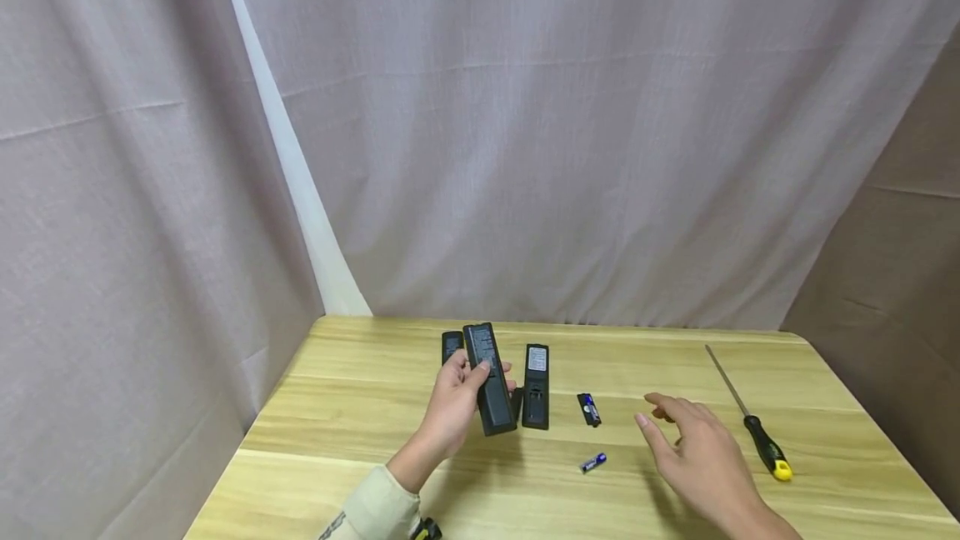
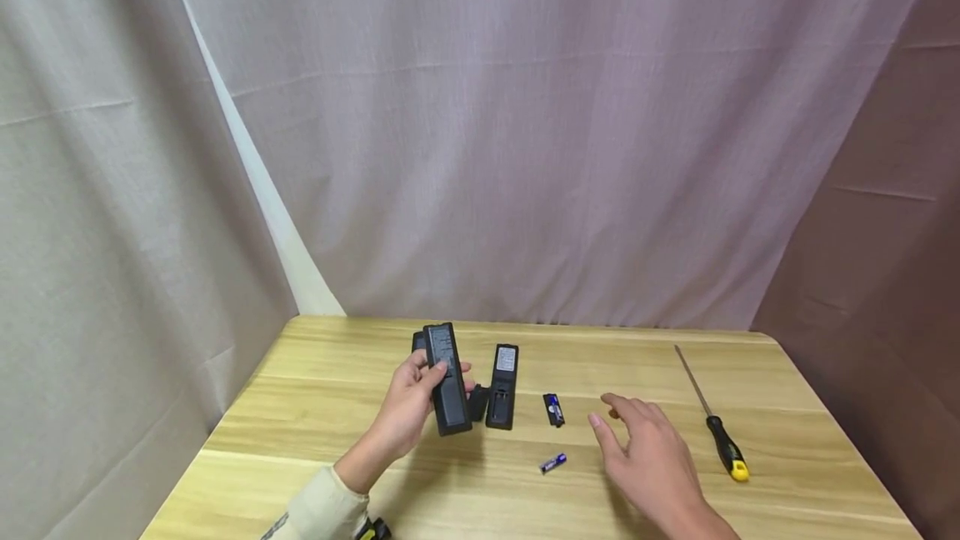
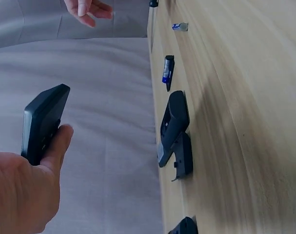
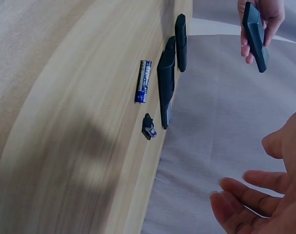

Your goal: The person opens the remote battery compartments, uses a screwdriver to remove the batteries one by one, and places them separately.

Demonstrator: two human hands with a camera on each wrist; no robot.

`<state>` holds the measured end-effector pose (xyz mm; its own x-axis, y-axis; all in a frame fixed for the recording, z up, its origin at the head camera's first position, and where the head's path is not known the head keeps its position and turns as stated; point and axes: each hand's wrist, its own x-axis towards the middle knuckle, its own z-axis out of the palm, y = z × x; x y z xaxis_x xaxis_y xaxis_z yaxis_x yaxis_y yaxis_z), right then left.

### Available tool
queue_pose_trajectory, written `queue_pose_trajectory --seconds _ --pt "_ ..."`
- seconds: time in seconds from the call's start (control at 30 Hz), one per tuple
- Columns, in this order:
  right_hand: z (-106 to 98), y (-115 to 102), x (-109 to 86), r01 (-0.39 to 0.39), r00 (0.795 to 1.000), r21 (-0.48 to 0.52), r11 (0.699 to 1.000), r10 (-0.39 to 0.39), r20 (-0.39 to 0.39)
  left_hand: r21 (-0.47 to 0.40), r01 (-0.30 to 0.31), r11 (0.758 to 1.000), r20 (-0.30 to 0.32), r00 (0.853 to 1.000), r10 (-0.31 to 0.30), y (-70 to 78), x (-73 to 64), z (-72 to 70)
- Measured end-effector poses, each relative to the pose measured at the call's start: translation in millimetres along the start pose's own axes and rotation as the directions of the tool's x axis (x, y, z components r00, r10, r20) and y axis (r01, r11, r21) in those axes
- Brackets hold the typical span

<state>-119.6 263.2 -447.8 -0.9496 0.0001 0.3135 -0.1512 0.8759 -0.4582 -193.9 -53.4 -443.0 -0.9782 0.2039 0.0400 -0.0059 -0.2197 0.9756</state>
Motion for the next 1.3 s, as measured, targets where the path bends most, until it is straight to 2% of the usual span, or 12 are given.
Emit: queue_pose_trajectory --seconds 0.23,0.43,0.67,0.83,1.03,1.13,1.3 --pt "3 -3 -5.0 -0.001 1.000 0.003 1.000 0.001 0.014 -0.012 0.037 0.999 0.014 0.999 -0.037 -2.6 -3.2 -5.6" --pt "5 -8 -0.6 0.098 0.995 -0.015 0.995 -0.098 -0.016 -0.017 0.032 0.999 0.035 0.999 -0.032 -1.1 1.4 -1.7" --pt "10 -22 4.3 0.189 0.982 -0.028 0.982 -0.188 0.012 -0.011 0.049 0.999 0.068 0.996 -0.048 0.1 5.7 6.1" --pt "22 -51 11.8 0.282 0.959 -0.028 0.959 -0.282 0.022 0.016 0.041 0.999 0.089 0.995 -0.043 2.2 7.3 9.5" --pt "39 -85 21.5 0.426 0.904 0.020 0.905 -0.426 0.022 0.035 0.037 0.999 0.127 0.991 -0.041 3.3 4.7 10.4" --pt "43 -94 26.3 0.432 0.901 0.047 0.901 -0.433 0.032 0.032 0.025 0.999 0.135 0.990 -0.029 3.8 4.2 10.8" --pt "45 -100 29.7 0.409 0.908 0.042 0.911 -0.411 0.075 0.028 0.029 0.999 0.168 0.985 -0.033 3.7 4.4 14.0"
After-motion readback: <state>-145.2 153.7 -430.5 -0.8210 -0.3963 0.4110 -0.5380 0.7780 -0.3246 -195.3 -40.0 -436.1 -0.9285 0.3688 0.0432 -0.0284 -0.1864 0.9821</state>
